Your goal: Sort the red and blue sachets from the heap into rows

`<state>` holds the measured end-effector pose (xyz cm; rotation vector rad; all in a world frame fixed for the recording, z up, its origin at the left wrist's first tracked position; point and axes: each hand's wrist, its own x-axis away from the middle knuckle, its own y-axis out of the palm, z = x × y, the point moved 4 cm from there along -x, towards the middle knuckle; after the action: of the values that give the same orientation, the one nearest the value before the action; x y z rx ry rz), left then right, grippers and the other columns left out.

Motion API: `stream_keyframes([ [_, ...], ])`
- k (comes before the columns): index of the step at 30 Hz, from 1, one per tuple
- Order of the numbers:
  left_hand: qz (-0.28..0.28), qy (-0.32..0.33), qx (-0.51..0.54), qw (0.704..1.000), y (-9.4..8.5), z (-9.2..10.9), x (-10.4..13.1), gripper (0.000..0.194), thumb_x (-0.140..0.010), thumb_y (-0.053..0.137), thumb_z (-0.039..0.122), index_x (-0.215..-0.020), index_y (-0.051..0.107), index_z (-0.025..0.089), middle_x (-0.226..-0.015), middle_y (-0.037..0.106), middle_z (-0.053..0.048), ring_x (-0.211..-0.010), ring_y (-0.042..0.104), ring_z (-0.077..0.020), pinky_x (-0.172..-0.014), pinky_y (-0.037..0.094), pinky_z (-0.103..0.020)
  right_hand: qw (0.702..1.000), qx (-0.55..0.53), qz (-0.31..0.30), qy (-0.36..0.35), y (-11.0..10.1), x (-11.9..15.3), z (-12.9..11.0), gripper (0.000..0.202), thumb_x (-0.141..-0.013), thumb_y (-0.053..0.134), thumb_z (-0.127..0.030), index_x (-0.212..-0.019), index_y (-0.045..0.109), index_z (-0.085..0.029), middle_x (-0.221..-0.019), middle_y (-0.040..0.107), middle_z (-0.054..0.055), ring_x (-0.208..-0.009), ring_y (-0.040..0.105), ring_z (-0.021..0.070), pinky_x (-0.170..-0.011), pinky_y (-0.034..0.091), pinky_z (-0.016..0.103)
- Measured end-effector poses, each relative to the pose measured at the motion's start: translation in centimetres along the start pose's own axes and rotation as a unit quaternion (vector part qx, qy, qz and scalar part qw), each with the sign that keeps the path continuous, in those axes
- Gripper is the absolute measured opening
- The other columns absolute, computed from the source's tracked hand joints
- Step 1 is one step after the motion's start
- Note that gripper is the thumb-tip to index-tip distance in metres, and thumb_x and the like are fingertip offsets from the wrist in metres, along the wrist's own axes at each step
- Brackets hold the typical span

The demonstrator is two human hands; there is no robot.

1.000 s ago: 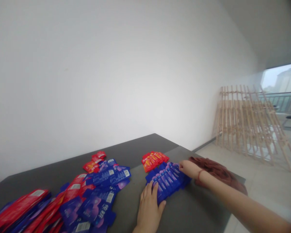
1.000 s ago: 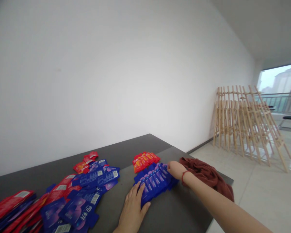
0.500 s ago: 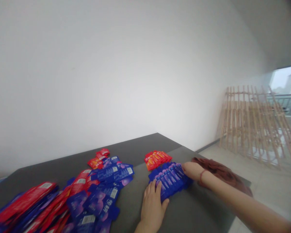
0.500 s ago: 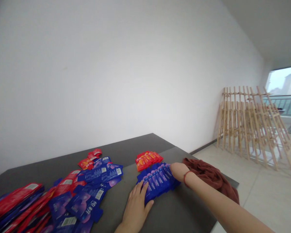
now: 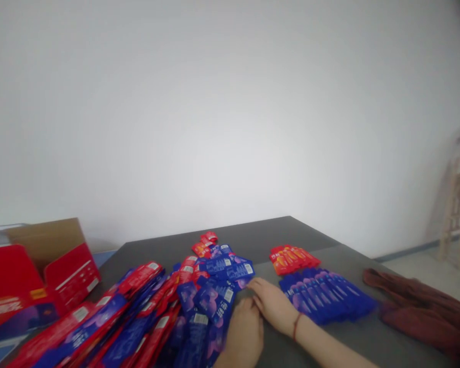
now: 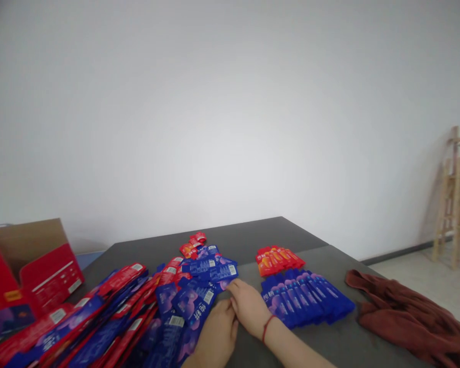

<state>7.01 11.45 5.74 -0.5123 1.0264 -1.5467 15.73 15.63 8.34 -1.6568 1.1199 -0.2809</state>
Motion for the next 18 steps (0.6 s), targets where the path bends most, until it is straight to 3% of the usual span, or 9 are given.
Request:
stream_keyframes([
  [5,0.036,-0.048,-0.187,0.981,-5.3,-5.4,3.2,0.039,-0.083,0.033,0.004,-0.1,0.066,0.017,-0.103,0.065,-0.009,-0.104,0.056,-0.0231,-0.093,0.04,-0.037,0.998,-0.068,-0.001,0.011,3.8,-1.9,-4.1,0.036,-0.082,0.052,-0.02,-0.117,0.061,-0.016,-0.115,0.063,0.01,-0.109,0.056,0.0226,-0.096,0.04,0.032],
  [9,0.084,-0.08,-0.26,0.959,-8.0,-8.5,3.7,0.048,-0.08,0.03,-0.001,-0.115,0.06,0.014,-0.119,0.061,-0.01,-0.117,0.052,-0.0221,-0.101,0.036,-0.038,0.999,-0.019,-0.019,0.045,5.5,-2.1,-6.1,0.058,-0.067,0.071,-0.034,-0.12,0.059,-0.016,-0.115,0.06,0.012,-0.107,0.054,0.0304,-0.093,0.042,0.04],
  [11,0.079,-0.079,-0.274,0.955,-8.4,-9.4,3.5,0.058,-0.076,0.03,-0.003,-0.126,0.053,0.013,-0.133,0.054,-0.01,-0.127,0.045,-0.0214,-0.106,0.032,-0.039,0.998,0.001,-0.041,0.052,6.0,-2.1,-6.4,0.059,-0.066,0.071,-0.031,-0.121,0.057,-0.015,-0.115,0.059,0.013,-0.104,0.056,0.0298,-0.089,0.044,0.039],
  [14,0.044,-0.049,-0.277,0.959,-8.2,-9.5,3.5,0.066,-0.072,0.033,-0.004,-0.133,0.048,0.017,-0.144,0.045,-0.007,-0.136,0.035,-0.0223,-0.112,0.026,-0.044,0.995,0.064,-0.078,0.018,6.1,-2.1,-6.3,0.037,-0.072,0.059,-0.02,-0.108,0.063,-0.013,-0.109,0.06,0.014,-0.094,0.059,0.0262,-0.083,0.046,0.036],
  [16,0.028,-0.035,-0.265,0.963,-8.0,-9.2,3.6,0.064,-0.072,0.037,-0.001,-0.132,0.049,0.017,-0.143,0.047,-0.007,-0.136,0.034,-0.0243,-0.113,0.023,-0.048,0.99,0.117,-0.077,-0.033,5.8,-1.9,-6.0,0.026,-0.076,0.053,-0.014,-0.099,0.066,-0.013,-0.104,0.061,0.013,-0.092,0.059,0.0249,-0.081,0.045,0.036],
  [18,0.031,-0.025,-0.248,0.968,-7.9,-8.6,3.8,0.056,-0.075,0.04,0.003,-0.129,0.053,0.016,-0.134,0.056,-0.009,-0.129,0.044,-0.0241,-0.113,0.021,-0.048,0.985,0.142,-0.058,-0.074,5.3,-1.5,-5.4,0.023,-0.08,0.049,-0.012,-0.095,0.066,-0.015,-0.1,0.061,0.011,-0.092,0.057,0.0234,-0.081,0.044,0.035],
])
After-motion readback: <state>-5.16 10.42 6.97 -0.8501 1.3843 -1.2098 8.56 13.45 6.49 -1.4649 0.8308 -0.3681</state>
